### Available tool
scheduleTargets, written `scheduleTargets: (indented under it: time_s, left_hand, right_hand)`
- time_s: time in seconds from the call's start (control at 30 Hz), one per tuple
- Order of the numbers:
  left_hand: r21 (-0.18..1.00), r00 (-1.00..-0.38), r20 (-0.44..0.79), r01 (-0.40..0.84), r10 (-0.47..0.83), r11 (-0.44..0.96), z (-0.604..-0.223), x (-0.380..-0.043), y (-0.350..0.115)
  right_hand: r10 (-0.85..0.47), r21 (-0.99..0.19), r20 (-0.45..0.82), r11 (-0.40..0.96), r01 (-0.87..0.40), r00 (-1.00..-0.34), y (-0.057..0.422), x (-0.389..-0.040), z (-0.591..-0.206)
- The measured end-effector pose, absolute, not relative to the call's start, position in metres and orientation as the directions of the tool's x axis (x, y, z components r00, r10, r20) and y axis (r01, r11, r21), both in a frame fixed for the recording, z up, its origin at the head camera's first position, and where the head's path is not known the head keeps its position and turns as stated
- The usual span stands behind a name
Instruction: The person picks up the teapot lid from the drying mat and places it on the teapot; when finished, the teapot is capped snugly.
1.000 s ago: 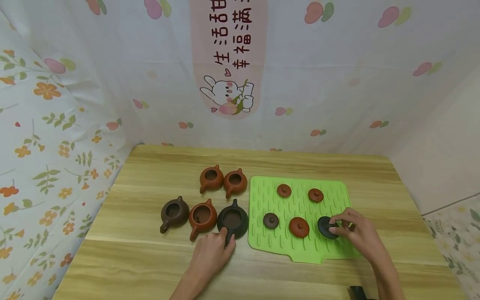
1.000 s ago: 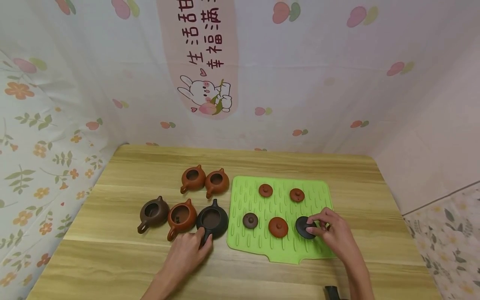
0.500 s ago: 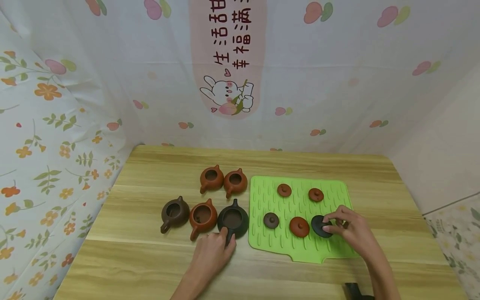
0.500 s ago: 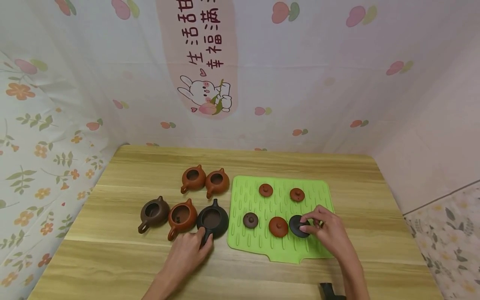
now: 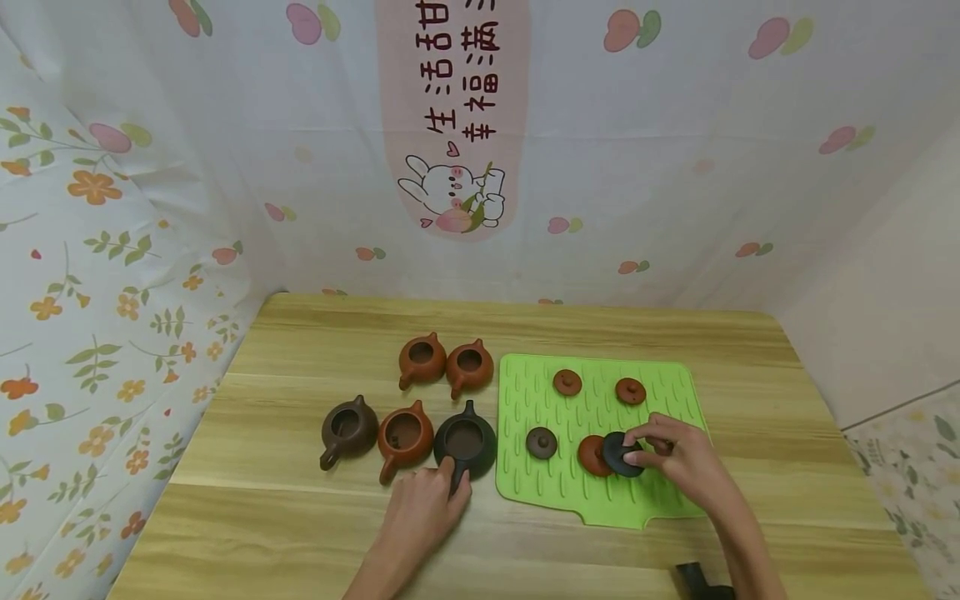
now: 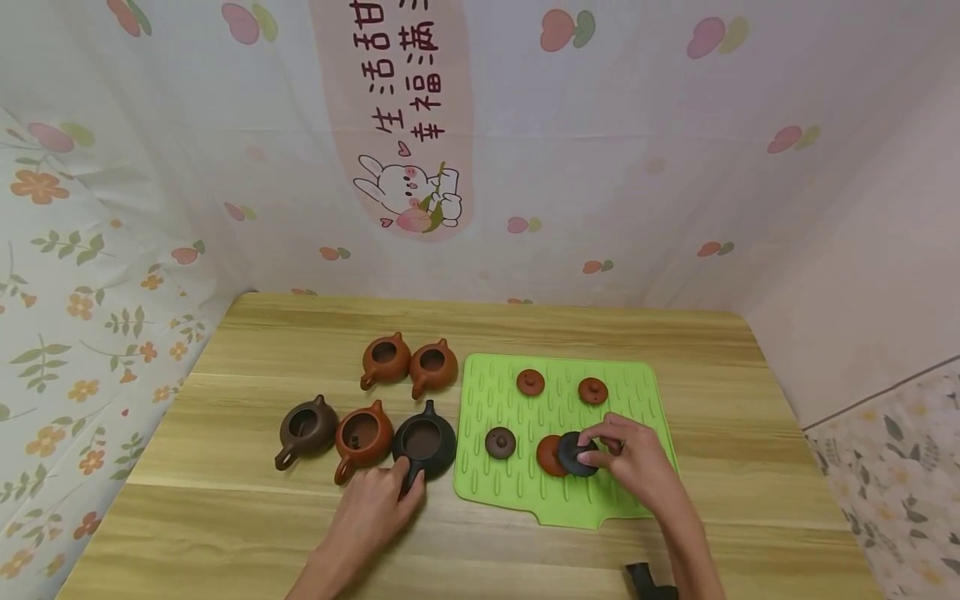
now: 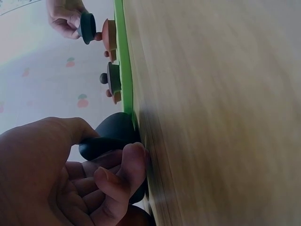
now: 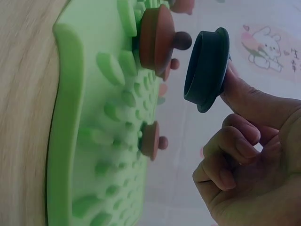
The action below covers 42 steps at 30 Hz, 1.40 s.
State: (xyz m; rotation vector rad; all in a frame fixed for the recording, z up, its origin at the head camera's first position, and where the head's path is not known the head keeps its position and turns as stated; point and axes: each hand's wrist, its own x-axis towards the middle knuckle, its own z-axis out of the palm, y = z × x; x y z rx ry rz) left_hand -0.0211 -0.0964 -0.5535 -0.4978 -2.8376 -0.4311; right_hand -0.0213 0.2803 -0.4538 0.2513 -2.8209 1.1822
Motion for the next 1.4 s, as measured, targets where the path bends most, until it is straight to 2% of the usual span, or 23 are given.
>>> scheduleTargets:
  time_s: [0.47, 0.8, 1.4]
  left_hand:
    - [0.269, -0.918, 0.279, 0.358, 0.283, 0.894, -0.548, -0.02, -0.095]
    - [0.25, -0.913, 0.288, 0.365, 0.291, 0.897, -0.553, -0.021, -0.096]
    - [0.267, -0.926, 0.25, 0.347, 0.283, 0.899, -0.551, -0.021, -0.095]
  right_hand:
    - [-0.207, -0.724, 0.137, 0.646, -0.24, -0.969, 0.263, -0.027, -0.453]
    - [-0.249, -0.751, 0.1, 0.616, -0.237, -0.963, 0.248, -0.031, -0.452]
    - [-0.282, -0.823, -0.018, 0.548, -0.146, -0.959, 0.229, -0.036, -0.448]
